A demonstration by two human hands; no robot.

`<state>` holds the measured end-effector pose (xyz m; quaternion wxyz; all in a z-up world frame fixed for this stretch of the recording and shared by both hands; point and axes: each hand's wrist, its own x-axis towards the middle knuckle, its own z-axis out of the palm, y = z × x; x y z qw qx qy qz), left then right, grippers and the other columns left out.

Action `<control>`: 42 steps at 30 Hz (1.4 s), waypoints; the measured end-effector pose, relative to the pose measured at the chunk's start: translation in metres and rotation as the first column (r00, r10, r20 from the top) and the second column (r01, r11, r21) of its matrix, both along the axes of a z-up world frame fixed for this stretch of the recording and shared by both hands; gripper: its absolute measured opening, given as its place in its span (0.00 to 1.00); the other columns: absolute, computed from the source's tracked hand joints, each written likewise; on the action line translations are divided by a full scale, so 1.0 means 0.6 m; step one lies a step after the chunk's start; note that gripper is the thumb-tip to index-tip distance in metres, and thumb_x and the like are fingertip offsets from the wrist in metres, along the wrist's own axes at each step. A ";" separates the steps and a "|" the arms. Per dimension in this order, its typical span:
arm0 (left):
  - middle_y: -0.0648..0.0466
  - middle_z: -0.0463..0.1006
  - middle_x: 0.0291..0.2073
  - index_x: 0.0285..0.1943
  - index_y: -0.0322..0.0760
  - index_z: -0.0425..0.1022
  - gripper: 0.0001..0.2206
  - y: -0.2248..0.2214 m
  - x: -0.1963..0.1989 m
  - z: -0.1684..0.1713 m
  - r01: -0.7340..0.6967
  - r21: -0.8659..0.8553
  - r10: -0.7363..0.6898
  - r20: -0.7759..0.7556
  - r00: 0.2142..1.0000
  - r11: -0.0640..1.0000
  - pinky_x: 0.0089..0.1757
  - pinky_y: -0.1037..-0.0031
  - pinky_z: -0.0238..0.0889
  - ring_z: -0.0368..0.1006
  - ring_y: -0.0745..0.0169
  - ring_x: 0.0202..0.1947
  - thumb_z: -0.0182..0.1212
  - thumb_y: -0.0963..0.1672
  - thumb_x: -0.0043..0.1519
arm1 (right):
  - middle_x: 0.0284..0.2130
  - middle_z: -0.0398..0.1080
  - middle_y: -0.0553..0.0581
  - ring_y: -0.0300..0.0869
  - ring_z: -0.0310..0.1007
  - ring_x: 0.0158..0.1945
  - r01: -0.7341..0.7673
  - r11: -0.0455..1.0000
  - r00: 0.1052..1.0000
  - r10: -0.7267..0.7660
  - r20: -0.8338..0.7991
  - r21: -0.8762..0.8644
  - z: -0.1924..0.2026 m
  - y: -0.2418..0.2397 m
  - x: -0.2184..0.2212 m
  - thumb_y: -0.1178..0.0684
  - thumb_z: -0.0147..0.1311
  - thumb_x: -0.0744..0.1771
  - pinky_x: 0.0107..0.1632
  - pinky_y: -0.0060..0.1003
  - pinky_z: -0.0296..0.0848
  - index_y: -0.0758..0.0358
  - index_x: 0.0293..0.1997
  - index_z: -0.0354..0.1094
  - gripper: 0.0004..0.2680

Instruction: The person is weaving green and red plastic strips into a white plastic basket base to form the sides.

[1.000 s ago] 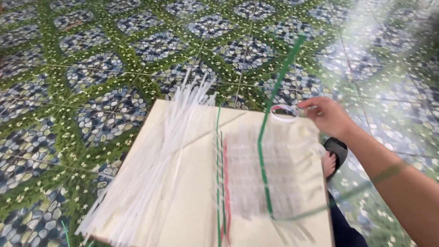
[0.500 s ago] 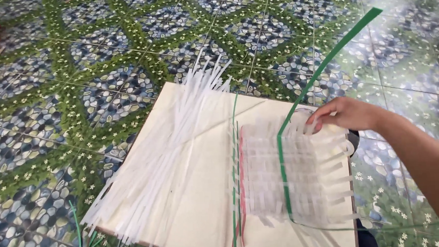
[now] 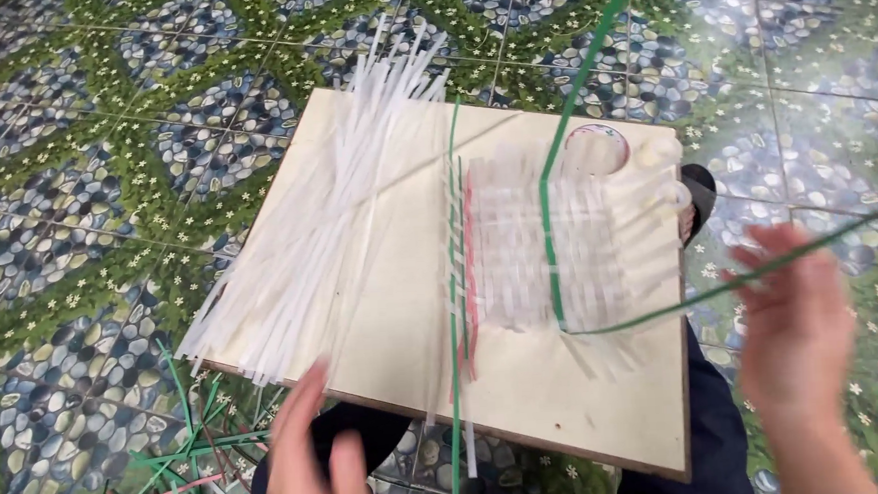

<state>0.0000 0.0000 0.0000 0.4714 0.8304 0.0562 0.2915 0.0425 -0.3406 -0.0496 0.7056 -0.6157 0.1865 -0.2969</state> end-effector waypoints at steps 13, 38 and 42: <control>0.50 0.62 0.69 0.70 0.37 0.58 0.35 -0.037 0.137 -0.014 0.420 -0.399 -0.575 -0.479 0.663 0.815 0.64 0.71 0.42 0.53 0.61 0.70 0.29 0.59 0.60 | 0.60 0.63 0.57 0.45 0.62 0.61 -0.385 0.877 0.868 0.450 -0.208 0.289 0.025 0.124 -0.024 0.29 0.22 0.62 0.65 0.40 0.58 0.63 0.65 0.56 0.32; 0.54 0.80 0.35 0.41 0.39 0.78 0.09 -0.069 0.370 0.094 0.471 0.064 -0.194 -0.856 0.479 0.880 0.34 0.74 0.71 0.74 0.67 0.32 0.57 0.45 0.57 | 0.62 0.63 0.52 0.39 0.64 0.63 -0.360 0.930 0.903 0.326 -0.281 -0.077 -0.020 0.137 -0.036 0.51 0.42 0.66 0.64 0.34 0.59 0.63 0.65 0.58 0.19; 0.51 0.80 0.29 0.30 0.36 0.76 0.04 -0.093 0.397 0.070 0.498 0.117 -0.090 -0.924 0.372 0.859 0.32 0.73 0.73 0.77 0.65 0.28 0.55 0.39 0.53 | 0.62 0.63 0.52 0.38 0.63 0.63 -0.353 0.935 0.898 0.326 -0.297 -0.042 -0.014 0.137 -0.036 0.52 0.43 0.66 0.64 0.33 0.60 0.64 0.65 0.57 0.19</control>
